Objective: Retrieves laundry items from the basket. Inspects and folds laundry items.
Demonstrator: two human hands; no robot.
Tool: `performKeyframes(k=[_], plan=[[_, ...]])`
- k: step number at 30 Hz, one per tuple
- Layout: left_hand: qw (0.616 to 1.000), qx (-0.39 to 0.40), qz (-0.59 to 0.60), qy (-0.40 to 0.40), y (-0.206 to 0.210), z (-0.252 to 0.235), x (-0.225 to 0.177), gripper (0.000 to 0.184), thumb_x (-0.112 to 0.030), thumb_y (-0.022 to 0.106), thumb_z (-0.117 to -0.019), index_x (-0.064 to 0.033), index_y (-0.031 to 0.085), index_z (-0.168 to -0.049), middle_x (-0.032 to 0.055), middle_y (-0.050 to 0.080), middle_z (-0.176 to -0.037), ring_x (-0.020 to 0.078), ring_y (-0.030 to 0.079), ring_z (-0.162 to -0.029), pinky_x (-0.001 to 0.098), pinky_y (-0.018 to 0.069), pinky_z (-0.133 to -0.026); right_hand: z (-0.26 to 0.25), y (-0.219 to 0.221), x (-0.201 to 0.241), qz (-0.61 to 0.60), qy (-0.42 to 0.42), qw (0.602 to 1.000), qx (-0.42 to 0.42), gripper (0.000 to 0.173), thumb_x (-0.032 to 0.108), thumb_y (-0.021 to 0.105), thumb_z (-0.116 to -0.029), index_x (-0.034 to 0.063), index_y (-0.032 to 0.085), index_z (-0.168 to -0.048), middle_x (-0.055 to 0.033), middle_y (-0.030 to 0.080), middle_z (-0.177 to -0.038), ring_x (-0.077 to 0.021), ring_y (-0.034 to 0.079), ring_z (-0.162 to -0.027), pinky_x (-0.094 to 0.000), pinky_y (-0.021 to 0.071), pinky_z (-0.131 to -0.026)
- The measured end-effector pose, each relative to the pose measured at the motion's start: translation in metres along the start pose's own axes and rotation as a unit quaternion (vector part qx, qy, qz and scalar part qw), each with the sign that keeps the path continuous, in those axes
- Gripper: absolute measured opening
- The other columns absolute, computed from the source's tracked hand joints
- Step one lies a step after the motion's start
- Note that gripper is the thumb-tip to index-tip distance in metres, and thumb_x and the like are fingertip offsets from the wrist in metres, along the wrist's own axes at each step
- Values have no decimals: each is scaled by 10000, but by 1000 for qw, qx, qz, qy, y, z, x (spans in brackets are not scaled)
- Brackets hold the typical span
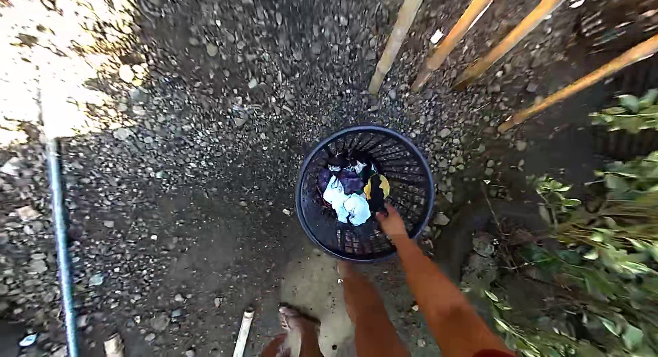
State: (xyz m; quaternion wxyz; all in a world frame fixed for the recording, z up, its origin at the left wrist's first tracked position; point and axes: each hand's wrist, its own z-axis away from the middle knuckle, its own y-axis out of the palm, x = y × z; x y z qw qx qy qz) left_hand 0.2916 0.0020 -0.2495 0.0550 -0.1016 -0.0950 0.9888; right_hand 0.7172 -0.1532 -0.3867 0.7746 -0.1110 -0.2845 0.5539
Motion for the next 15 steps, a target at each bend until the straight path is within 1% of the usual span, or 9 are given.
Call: performKeyframes(k=[2, 5, 7, 8, 9, 11, 12, 14, 15], plan=[[997, -34, 15, 69, -1, -17, -36, 415, -126, 557, -1036, 82, 553, -1395, 306, 594, -1369, 443, 594, -1269, 561, 445, -1115, -48, 7, 4, 34, 37, 999, -6, 592, 279, 586, -1039, 11, 414, -1538, -247, 386, -1592, -382, 456, -1427, -536, 389, -1160], [978, -82, 20, 193, 1, -42, -91, 336, -67, 586, -998, 85, 641, -1292, 277, 657, -1288, 429, 631, -1226, 561, 468, -1092, -105, 27, 5, 73, 48, 995, -37, 572, 273, 632, -1006, 119, 470, -1533, -246, 143, -1689, -485, 506, -1344, -616, 473, -1034], [958, -109, -1, 263, 2, -61, -120, 310, -82, 597, -981, 55, 686, -1244, 230, 696, -1243, 405, 663, -1184, 565, 495, -1057, -131, 41, 1, 69, 52, 996, -26, 598, 265, 682, -976, 111, 489, -1520, -255, 65, -1697, -511, 502, -1330, -631, 481, -1011], [947, -122, -15, 298, 3, -72, -134, 304, -99, 594, -973, 37, 706, -1221, 205, 712, -1222, 388, 682, -1156, 559, 514, -1032, -138, 45, 1, 74, 59, 995, 1, 616, 275, 693, -977, 68, 478, -1516, -265, 94, -1690, -498, 470, -1366, -623, 453, -1052], [933, -137, -28, 332, 5, -82, -146, 301, -117, 594, -960, 22, 726, -1192, 186, 728, -1194, 375, 701, -1121, 552, 535, -999, -140, 47, 2, 95, 62, 993, 20, 598, 264, 693, -979, 26, 494, -1491, -274, 197, -1662, -483, 463, -1377, -621, 433, -1079], [906, -158, -48, 389, 6, -102, -170, 296, -163, 581, -968, -24, 746, -1171, 148, 742, -1168, 333, 719, -1086, 513, 562, -964, -132, 43, 8, 174, 46, 983, 25, 375, 199, 638, -992, 34, 650, -1328, -252, 492, -1500, -462, 571, -1269, -653, 465, -1018], [898, -159, -48, 406, 4, -111, -182, 295, -173, 578, -978, -36, 744, -1180, 144, 736, -1188, 327, 716, -1093, 505, 565, -961, -123, 39, 14, 208, 20, 977, 40, 301, 183, 617, -996, 59, 695, -1259, -234, 583, -1410, -455, 606, -1221, -667, 475, -987], [896, -151, -45, 415, -5, -126, -207, 309, -154, 621, -965, -38, 718, -1234, 178, 681, -1298, 359, 680, -1162, 522, 552, -979, -95, 24, 31, 236, -69, 962, 122, 275, 161, 613, -989, 80, 702, -1237, -217, 647, -1312, -438, 630, -1186, -670, 482, -970], [897, -151, -44, 413, -10, -134, -219, 376, -153, 668, -935, -39, 685, -1294, 204, 622, -1385, 386, 642, -1223, 538, 536, -1003, -77, 15, 41, 227, -122, 949, 183, 291, 152, 628, -975, 76, 690, -1249, -215, 664, -1277, -426, 639, -1175, -659, 485, -976]])
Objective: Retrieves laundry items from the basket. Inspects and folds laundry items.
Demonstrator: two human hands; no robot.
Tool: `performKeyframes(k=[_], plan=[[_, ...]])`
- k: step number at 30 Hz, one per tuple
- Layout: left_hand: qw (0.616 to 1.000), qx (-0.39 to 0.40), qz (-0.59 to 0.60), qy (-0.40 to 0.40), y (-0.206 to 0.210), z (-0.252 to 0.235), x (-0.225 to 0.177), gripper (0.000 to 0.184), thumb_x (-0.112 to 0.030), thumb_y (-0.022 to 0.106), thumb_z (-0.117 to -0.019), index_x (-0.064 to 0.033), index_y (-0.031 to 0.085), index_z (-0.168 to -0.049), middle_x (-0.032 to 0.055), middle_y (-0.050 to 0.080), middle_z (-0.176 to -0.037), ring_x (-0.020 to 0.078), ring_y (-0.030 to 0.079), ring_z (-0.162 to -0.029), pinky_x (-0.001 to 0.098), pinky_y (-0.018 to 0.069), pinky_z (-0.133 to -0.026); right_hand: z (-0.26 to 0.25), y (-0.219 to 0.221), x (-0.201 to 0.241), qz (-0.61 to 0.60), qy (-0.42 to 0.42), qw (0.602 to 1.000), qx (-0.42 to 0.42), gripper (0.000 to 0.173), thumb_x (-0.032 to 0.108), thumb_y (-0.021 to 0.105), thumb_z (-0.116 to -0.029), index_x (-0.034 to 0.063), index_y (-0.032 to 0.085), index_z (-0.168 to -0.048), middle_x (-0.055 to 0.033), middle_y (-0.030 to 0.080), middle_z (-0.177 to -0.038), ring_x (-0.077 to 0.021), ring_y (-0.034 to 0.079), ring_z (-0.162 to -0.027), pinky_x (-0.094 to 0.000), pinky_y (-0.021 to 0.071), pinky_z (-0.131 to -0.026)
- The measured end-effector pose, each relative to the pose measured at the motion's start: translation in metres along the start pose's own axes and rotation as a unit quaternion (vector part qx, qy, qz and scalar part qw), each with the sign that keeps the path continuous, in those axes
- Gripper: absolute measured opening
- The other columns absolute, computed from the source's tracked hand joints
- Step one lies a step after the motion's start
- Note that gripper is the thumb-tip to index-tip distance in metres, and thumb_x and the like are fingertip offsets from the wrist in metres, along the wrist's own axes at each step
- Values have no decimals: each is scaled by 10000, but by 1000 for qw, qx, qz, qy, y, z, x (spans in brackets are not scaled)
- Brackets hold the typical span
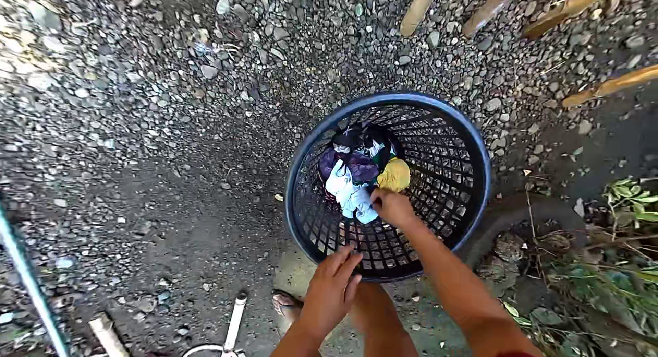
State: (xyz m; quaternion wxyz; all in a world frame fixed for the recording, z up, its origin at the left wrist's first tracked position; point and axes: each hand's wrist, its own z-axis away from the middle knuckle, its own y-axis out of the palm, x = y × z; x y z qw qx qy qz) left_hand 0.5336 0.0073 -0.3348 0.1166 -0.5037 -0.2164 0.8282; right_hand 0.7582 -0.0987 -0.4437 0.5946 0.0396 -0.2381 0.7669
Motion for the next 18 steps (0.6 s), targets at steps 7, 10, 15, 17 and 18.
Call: performKeyframes(k=[7, 10, 15, 17, 18], plan=[[994, 65, 34, -85, -10, -45, 10, 354, -13, 642, -930, 18, 670, -1281, 213, 712, -1197, 401, 656, -1173, 552, 469, -1072, -1, -41, 46, -101, -204, 970, 85, 284, 192, 606, -1030, -9, 699, -1208, -164, 720, -1122, -247, 694, -984, -458, 553, -910], [1000, -14, 3, -20, -2, -28, 11, 238, -34, 613, -839, -12, 753, -1030, 151, 745, -965, 339, 721, -954, 495, 586, -867, -98, -22, 61, 45, -209, 976, -26, 315, 179, 504, -1064, 54, 697, -1279, -125, 577, -1478, -329, 586, -1320, -595, 461, -1076], [994, -63, -30, 81, 8, 5, 8, 402, -489, 636, -905, -105, 690, -799, 51, 650, -735, 214, 652, -756, 343, 560, -698, -148, -13, 82, 99, 40, 992, -72, 535, 143, 512, -1045, 121, 401, -1568, -232, 448, -1549, -523, 557, -1255, -706, 489, -915], [991, -87, -34, 95, 9, 16, 7, 447, -501, 625, -942, -135, 596, -687, 24, 577, -674, 183, 609, -736, 288, 529, -702, -134, -18, 60, 112, 56, 986, -107, 397, 100, 555, -1014, 37, 580, -1405, -290, 568, -1399, -539, 532, -1271, -712, 448, -965], [990, -100, -33, 97, 10, 20, 7, 459, -485, 625, -953, -143, 564, -653, 18, 564, -669, 175, 606, -752, 273, 525, -727, -121, -24, 43, 123, 61, 984, -114, 354, 80, 591, -981, 26, 641, -1328, -318, 605, -1320, -553, 546, -1240, -727, 451, -941]])
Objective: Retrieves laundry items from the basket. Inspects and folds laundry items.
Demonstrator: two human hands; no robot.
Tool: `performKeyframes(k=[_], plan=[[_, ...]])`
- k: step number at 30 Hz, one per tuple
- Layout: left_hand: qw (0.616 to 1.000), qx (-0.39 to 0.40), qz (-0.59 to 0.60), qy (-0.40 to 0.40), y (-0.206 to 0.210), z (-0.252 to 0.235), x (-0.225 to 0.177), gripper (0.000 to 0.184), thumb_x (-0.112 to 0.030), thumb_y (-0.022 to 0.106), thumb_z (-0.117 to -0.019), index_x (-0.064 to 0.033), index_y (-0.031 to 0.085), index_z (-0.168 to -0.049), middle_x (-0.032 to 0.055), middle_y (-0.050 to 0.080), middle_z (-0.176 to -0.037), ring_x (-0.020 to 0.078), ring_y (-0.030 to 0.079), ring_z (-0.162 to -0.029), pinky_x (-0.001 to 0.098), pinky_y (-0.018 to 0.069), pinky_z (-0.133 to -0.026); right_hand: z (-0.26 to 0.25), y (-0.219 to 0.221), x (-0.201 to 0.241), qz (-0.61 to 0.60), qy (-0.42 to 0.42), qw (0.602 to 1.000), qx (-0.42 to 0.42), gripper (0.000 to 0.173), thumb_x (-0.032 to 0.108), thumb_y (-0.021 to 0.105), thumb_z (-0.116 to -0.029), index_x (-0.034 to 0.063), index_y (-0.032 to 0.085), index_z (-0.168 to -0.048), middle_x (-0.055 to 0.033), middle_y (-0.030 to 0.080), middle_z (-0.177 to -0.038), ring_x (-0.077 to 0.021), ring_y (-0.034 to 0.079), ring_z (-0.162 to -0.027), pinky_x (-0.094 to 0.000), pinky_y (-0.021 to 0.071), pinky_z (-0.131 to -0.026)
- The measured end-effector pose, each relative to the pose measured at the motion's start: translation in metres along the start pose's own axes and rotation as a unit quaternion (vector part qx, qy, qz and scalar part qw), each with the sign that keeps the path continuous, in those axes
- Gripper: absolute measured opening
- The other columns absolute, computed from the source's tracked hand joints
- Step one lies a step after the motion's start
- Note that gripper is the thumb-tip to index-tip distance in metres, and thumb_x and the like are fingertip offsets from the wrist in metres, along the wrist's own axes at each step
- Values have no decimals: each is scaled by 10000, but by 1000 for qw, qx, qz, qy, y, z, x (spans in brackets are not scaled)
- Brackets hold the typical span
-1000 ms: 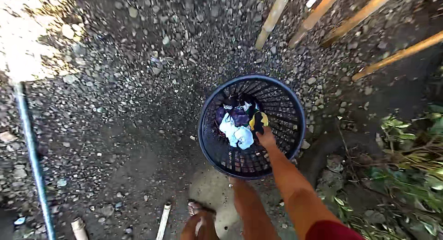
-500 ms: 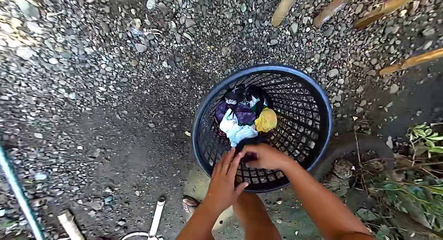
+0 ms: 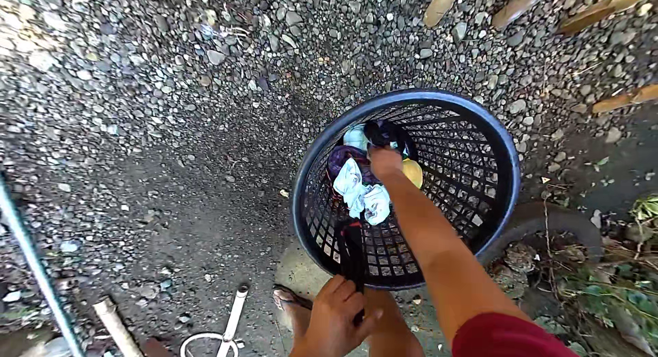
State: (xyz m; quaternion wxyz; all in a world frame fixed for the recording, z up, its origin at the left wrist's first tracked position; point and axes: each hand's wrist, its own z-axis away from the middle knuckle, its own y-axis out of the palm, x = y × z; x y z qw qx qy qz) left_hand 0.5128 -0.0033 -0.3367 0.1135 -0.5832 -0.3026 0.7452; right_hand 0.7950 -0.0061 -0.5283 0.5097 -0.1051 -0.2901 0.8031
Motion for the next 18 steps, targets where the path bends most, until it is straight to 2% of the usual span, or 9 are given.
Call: performKeyframes(k=[3, 6, 7, 9, 11, 13, 15, 16, 18], plan=[[999, -22, 24, -12, 0, 6, -1, 453, -424, 625, -979, -155, 528, -628, 18, 592, -796, 177, 609, -980, 271, 503, -940, 44, -18, -75, 32, 41, 999, -13, 288, 37, 652, -930, 9, 679, -1215, -350, 638, -1195, -571, 598, -1137, -741, 492, -848], [995, -11, 101, -20, -3, 3, -3, 435, -320, 668, -970, -110, 511, -623, 86, 662, -1149, 223, 509, -1346, 355, 379, -1185, 109, -41, -126, 65, 13, 998, -23, 250, 35, 633, -954, -2, 692, -1195, -302, 643, -1248, -532, 575, -1219, -716, 477, -921], [991, -9, 129, -24, -3, 1, -5, 423, -274, 680, -965, -84, 508, -628, 113, 661, -1170, 206, 540, -1323, 331, 423, -1152, 133, -44, -131, 62, -35, 997, -37, 221, 52, 614, -975, -9, 710, -1165, -300, 617, -1286, -537, 561, -1230, -719, 468, -935], [986, -12, 165, -34, -1, -3, -11, 401, -232, 689, -964, -51, 527, -645, 128, 680, -1049, 124, 671, -1013, 218, 568, -863, 180, -41, -124, 40, -153, 984, -83, 171, 32, 620, -951, 2, 747, -1061, -291, 619, -1318, -537, 604, -1175, -710, 501, -900], [983, -6, 179, -35, 1, -9, -18, 313, -216, 684, -972, -38, 571, -741, 135, 666, -1028, 116, 670, -868, 198, 571, -738, 221, -32, -101, 1, -278, 955, -105, 134, 7, 654, -896, 36, 765, -966, -228, 694, -1200, -461, 673, -1078, -642, 554, -851], [984, 26, 169, -50, 0, -14, -26, 256, -199, 722, -939, -13, 619, -1081, 191, 641, -1252, 187, 711, -992, 283, 609, -784, 255, -23, -71, -88, -373, 921, -69, 100, 48, 641, -922, 57, 740, -925, -141, 736, -1066, -343, 712, -1002, -523, 597, -828], [982, 82, 144, -90, -3, -21, -34, 624, -136, 810, -816, -5, 569, -1376, 240, 574, -1415, 311, 739, -1003, 434, 633, -720, 277, -18, -46, -165, -417, 894, 8, 90, 74, 623, -949, 57, 703, -911, -111, 729, -967, -285, 716, -949, -453, 603, -810], [978, 125, 124, -117, -5, -23, -35, 715, -116, 833, -785, -19, 543, -1431, 236, 578, -1417, 348, 745, -970, 486, 629, -701, 278, -19, -39, -150, -411, 897, 55, 82, 73, 631, -935, 55, 706, -908, -121, 730, -944, -303, 719, -935, -476, 598, -793], [945, 260, 80, -183, -14, -28, -32, 686, -158, 774, -888, -68, 491, -1507, 198, 613, -1394, 376, 729, -1018, 543, 605, -804, 256, -31, -30, -95, -314, 916, 230, 153, 95, 612, -988, 14, 733, -1037, -194, 725, -1059, -386, 689, -1056, -596, 534, -913]])
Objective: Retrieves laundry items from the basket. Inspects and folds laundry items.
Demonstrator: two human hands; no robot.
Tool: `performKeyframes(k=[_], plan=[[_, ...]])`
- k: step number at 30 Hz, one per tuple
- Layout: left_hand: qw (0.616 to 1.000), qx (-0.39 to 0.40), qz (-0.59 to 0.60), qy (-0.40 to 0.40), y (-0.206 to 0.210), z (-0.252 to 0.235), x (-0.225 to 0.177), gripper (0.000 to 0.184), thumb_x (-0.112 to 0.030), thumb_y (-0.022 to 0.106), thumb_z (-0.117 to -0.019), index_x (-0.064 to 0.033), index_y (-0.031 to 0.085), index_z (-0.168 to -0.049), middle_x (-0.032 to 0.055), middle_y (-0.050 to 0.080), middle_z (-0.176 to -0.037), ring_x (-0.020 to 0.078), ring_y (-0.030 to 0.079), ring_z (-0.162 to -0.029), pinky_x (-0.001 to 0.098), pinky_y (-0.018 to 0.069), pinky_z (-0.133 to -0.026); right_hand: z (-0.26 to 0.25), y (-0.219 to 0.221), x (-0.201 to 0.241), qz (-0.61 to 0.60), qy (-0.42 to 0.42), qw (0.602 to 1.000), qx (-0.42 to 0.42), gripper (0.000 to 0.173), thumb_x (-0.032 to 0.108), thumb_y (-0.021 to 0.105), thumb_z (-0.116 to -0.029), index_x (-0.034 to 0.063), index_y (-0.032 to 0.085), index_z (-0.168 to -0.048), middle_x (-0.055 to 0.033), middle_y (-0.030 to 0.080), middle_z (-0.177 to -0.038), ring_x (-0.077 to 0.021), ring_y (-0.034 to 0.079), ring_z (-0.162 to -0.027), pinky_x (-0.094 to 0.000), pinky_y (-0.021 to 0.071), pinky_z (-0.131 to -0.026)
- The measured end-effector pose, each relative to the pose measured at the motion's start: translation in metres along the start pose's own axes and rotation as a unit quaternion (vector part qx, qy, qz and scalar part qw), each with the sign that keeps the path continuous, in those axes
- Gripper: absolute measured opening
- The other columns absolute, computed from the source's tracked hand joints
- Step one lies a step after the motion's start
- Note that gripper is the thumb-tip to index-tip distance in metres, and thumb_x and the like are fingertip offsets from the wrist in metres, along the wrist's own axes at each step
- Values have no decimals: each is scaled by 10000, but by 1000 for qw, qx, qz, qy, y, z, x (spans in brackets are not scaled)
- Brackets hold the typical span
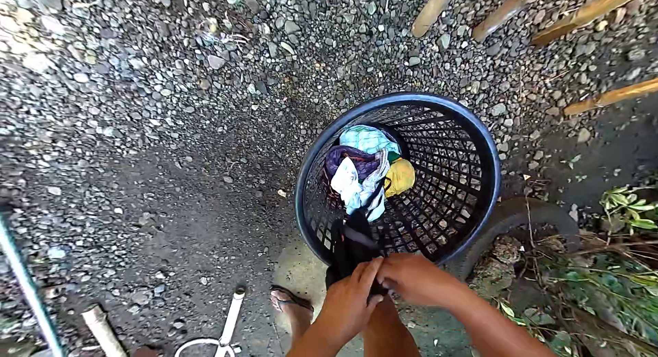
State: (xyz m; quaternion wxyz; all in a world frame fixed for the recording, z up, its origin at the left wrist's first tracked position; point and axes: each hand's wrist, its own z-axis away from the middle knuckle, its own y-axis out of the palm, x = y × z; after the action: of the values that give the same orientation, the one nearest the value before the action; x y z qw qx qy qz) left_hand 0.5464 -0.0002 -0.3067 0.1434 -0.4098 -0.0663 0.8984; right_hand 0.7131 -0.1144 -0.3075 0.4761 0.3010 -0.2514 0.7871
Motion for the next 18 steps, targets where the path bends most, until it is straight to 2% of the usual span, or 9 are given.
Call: performKeyframes(k=[1, 3, 6, 8, 9, 10, 13, 16, 18], plan=[[997, 69, -13, -45, -6, -2, 2, 632, -183, 701, -963, -97, 455, -1539, 179, 607, -1409, 372, 701, -1097, 546, 576, -893, -16, -12, -12, -14, 68, 996, 60, 204, 140, 595, -1017, 11, 719, -1115, -215, 709, -1124, -406, 663, -1109, -632, 493, -960], [996, 65, -11, -60, -5, 0, 14, 423, -166, 633, -1003, -79, 600, -1416, 191, 677, -1267, 375, 707, -1057, 546, 572, -887, -53, -34, -53, -47, 162, 985, 36, 318, 264, 594, -1036, 23, 678, -1226, -243, 678, -1193, -426, 634, -1154, -659, 458, -999], [998, -47, 14, -28, 8, 7, 30, 302, -131, 661, -965, -37, 704, -1249, 177, 720, -1033, 340, 725, -860, 518, 598, -756, -113, -45, -137, -144, 271, 923, -232, 489, 315, 607, -1036, -48, 582, -1362, -308, 613, -1315, -477, 586, -1236, -659, 438, -1049], [995, -90, 32, -12, 13, 7, 35, 308, -124, 685, -937, -33, 707, -1230, 156, 718, -1009, 308, 721, -821, 490, 603, -719, -156, -41, -171, -278, 320, 818, -390, 801, 341, 713, -968, -49, 323, -1549, -328, 551, -1383, -478, 552, -1267, -635, 446, -1051], [994, -106, 38, -7, 13, 6, 37, 317, -123, 698, -925, -31, 706, -1228, 156, 719, -1037, 303, 725, -838, 484, 606, -722, -175, -40, -173, -312, 340, 781, -421, 864, 331, 752, -940, 9, 272, -1582, -307, 590, -1340, -457, 590, -1221, -627, 482, -1005], [992, -119, 45, -8, 12, 5, 37, 338, -122, 710, -917, -31, 698, -1243, 166, 715, -1103, 308, 731, -893, 485, 611, -749, -189, -37, -166, -320, 344, 767, -437, 798, 266, 766, -919, 11, 347, -1548, -310, 618, -1293, -467, 608, -1194, -645, 486, -989], [980, -181, 70, -33, 3, 5, 35, 499, -101, 754, -879, -18, 621, -1354, 235, 581, -1408, 371, 706, -1082, 525, 614, -810, -186, -28, -107, -275, 296, 822, -402, 517, 193, 708, -917, -38, 553, -1353, -300, 671, -1103, -467, 655, -1043, -669, 513, -893], [973, -227, 35, -28, -11, 5, 37, 720, -91, 798, -816, -42, 520, -1478, 263, 384, -1588, 397, 735, -949, 512, 612, -660, -123, -17, -59, -221, 276, 896, -268, 461, 205, 675, -941, 23, 591, -1357, -247, 692, -1072, -418, 667, -1008, -645, 512, -887], [979, -204, 12, 10, -18, 4, 38, 768, -93, 806, -797, -71, 503, -1502, 230, 368, -1613, 379, 744, -914, 506, 607, -619, -73, -10, -44, -184, 275, 921, -203, 436, 201, 655, -939, 56, 628, -1350, -213, 707, -1093, -381, 679, -1015, -615, 515, -899]])
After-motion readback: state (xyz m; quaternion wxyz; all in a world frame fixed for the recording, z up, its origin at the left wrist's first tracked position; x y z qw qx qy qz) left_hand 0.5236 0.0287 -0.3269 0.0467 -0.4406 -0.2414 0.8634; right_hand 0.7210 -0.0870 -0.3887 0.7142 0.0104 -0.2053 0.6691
